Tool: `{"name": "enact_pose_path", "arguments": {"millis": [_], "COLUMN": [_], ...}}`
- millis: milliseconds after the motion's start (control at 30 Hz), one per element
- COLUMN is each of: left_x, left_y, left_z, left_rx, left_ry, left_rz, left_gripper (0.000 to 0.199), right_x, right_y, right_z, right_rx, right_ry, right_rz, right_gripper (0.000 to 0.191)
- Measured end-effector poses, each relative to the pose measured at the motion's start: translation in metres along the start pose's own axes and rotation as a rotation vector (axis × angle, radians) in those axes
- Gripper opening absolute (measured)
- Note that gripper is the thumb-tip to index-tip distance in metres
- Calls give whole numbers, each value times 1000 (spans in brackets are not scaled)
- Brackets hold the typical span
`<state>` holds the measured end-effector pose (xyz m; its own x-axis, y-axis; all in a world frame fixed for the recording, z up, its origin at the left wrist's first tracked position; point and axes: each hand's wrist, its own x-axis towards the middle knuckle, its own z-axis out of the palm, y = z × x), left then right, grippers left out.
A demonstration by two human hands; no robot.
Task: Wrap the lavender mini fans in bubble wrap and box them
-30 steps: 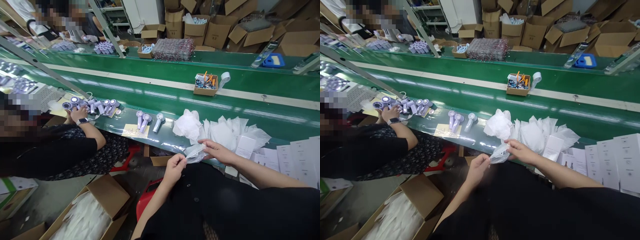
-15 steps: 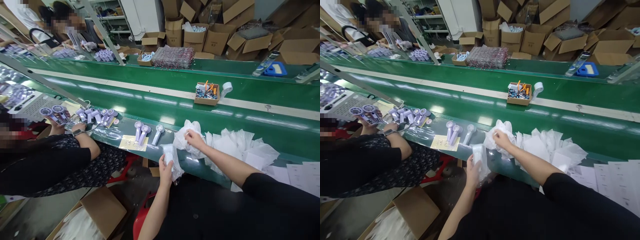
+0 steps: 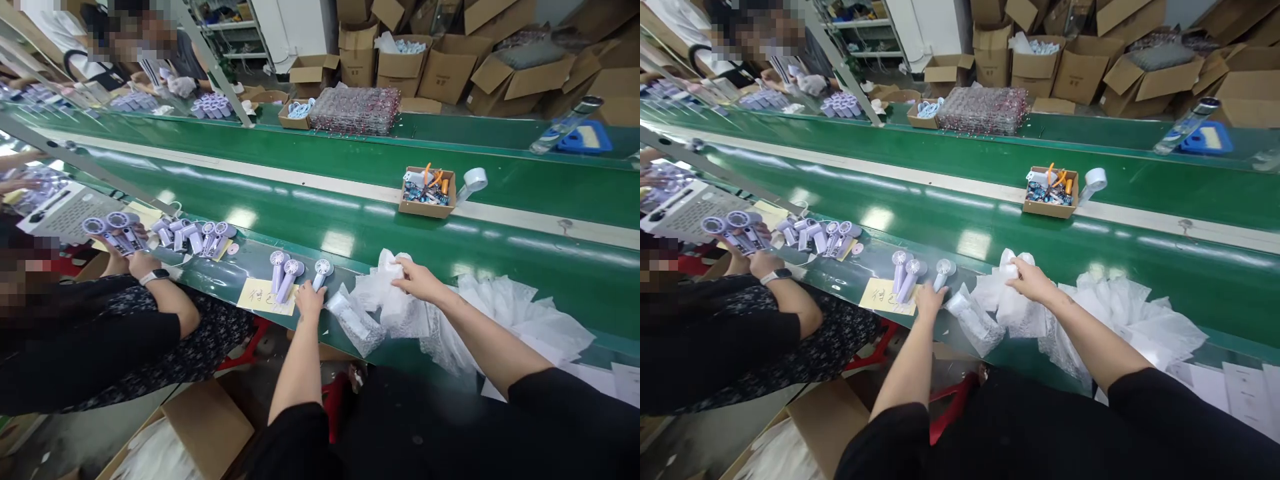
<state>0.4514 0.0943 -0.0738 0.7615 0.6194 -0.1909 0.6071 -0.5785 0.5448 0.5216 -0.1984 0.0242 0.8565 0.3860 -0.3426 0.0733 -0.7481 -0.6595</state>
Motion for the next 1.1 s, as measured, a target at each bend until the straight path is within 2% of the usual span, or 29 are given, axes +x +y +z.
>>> {"name": "enact_pose_path", "arguments": {"millis": [67,100,167,200,233,300,367,433,533,600,733,833,900,967,1067,1100], "left_x": [20,23,12,-1,-18,-61,-109,-155,-205,-221,-231,-239,-247,-254,-254,-250], "left_y": [11,15,23,27,30,38,46,55,61,58,45,39,40,39,30,25], "left_z": [-8,-11,-19,-23,-29,-42,-53,-62,-68,-70,-72,-69,-67,-69,-87,-96], "left_rx": [-18,-23,-140,-293,-504,-1012,-1346,-1481,-1420,-1312,-1192,-1109,-1104,-1080,-899,-841], "left_ry": [-110,-125,-148,-188,-252,-431,-602,-750,-951,-940,-618,-492,-461,-477,-615,-578], "left_rz": [-9,0,0,-17,-42,-97,-119,-129,-83,-39,-65,-36,-2,50,170,194], "left_gripper": [30,26,29,34,37,41,40,40,40,35,31,33,34,38,42,39], "right_x": [-17,-24,-36,-40,-43,-47,-49,-48,-48,-52,-81,-108,-122,-133,-147,-152], "right_y": [-7,-12,-20,-24,-28,-34,-39,-44,-54,-64,-78,-83,-85,-87,-82,-79], "right_z": [-15,-21,-31,-34,-36,-33,-24,-10,16,32,60,76,83,87,88,88], "right_rx": [31,24,13,16,24,71,145,226,405,633,1107,1189,1176,1165,1178,1190], "right_ry": [77,112,160,178,194,213,247,319,386,311,41,-80,-90,-98,-212,-274], "right_rz": [-50,-63,-71,-71,-73,-84,-91,-89,-96,-78,65,27,-39,-113,-155,-136], "right_gripper": [68,67,45,32,25,27,30,31,33,38,43,44,47,51,53,55]}}
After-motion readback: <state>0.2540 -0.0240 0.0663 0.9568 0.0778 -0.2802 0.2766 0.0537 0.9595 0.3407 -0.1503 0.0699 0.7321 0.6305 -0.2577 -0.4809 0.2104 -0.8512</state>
